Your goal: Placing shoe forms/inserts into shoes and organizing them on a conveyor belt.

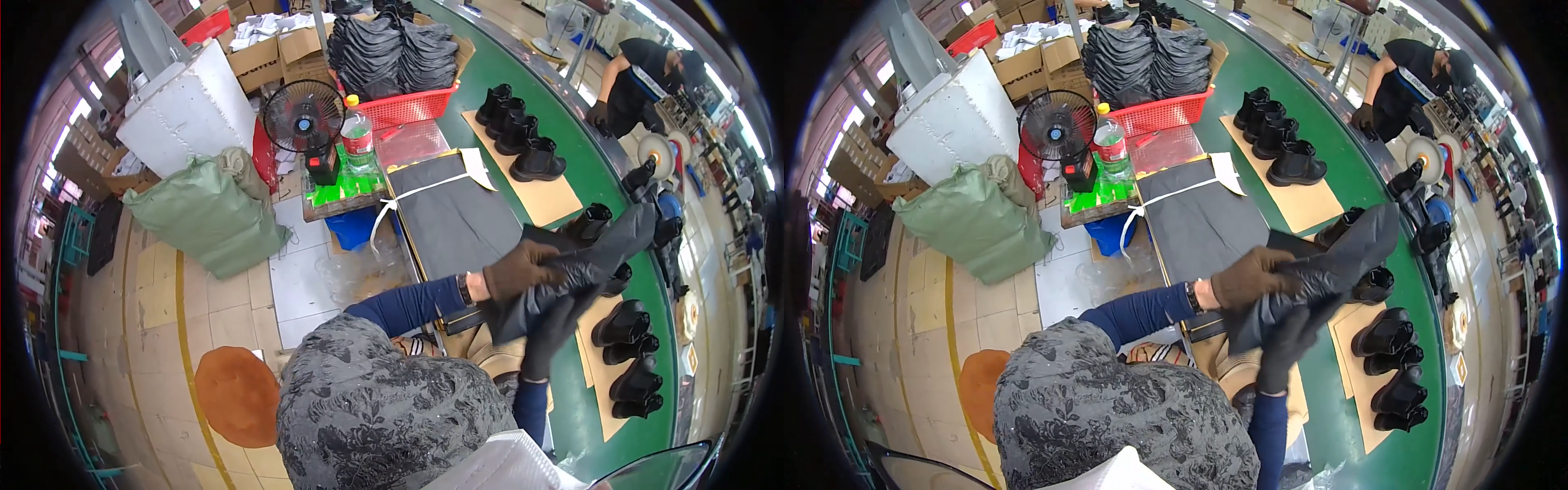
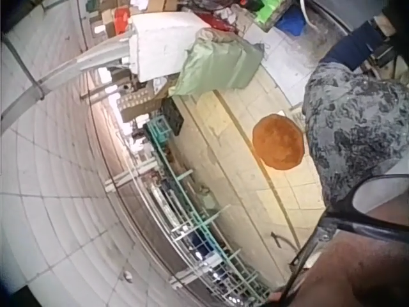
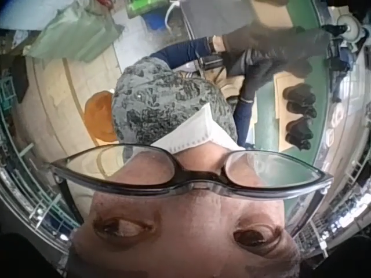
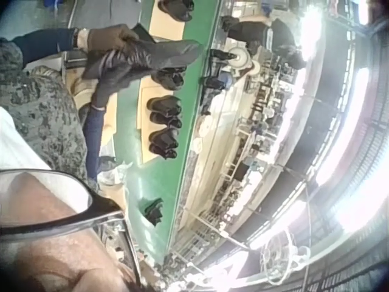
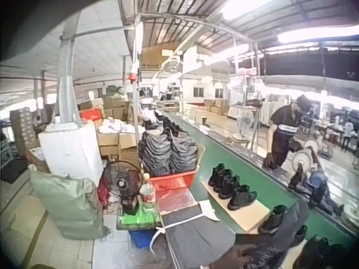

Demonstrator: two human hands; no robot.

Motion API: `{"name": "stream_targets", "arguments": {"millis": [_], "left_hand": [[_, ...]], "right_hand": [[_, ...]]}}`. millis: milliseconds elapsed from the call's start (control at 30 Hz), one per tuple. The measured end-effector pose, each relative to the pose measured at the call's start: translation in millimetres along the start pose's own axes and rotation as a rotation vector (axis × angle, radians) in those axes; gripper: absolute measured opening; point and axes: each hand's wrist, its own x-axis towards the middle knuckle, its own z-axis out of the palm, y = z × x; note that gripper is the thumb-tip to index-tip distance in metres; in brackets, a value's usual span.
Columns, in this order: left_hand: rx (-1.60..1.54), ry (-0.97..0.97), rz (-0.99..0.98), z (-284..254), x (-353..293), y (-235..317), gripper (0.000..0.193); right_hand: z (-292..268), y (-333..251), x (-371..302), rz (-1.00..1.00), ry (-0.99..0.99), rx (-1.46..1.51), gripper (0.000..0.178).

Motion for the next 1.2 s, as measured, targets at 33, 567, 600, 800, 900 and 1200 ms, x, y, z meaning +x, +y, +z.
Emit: {"name": "stream_targets", "arguments": {"millis": [33,567,600,800,900,1200], "left_hand": [[-0.125,-0.007,-0.035,14.7,-6.2,6.0,0.022],[0.3,-0.309,0.296,52.1,-4.7,45.0,0.061],[0.53,-0.317,0.527,53.0,-1.0,44.3,0.062],[0.629,-0.077,0.805,65.7,11.4,24.7,0.087],[0.312,-0.158,0.519,79.0,-7.6,-6.4,0.107],[-0.548,0.12,0.097,30.4,41.4,-25.4,0.038]], "right_hand": [[-17.0,4.3,5.0,0.192,0.019,0.101,0.053],[-81.1,-44.0,13.2,0.12,-0.329,0.333,0.075],[-94.5,-30.6,10.7,0.283,-0.533,0.388,0.083],[-88.9,-51.5,-11.4,0.232,-0.224,0.104,0.033],[-82.0,-59.6,-0.3,-0.433,-0.229,-0.271,0.034],[-78.2,-57.0,-38.0,-0.075,-0.661,-0.036,0.059]]}}
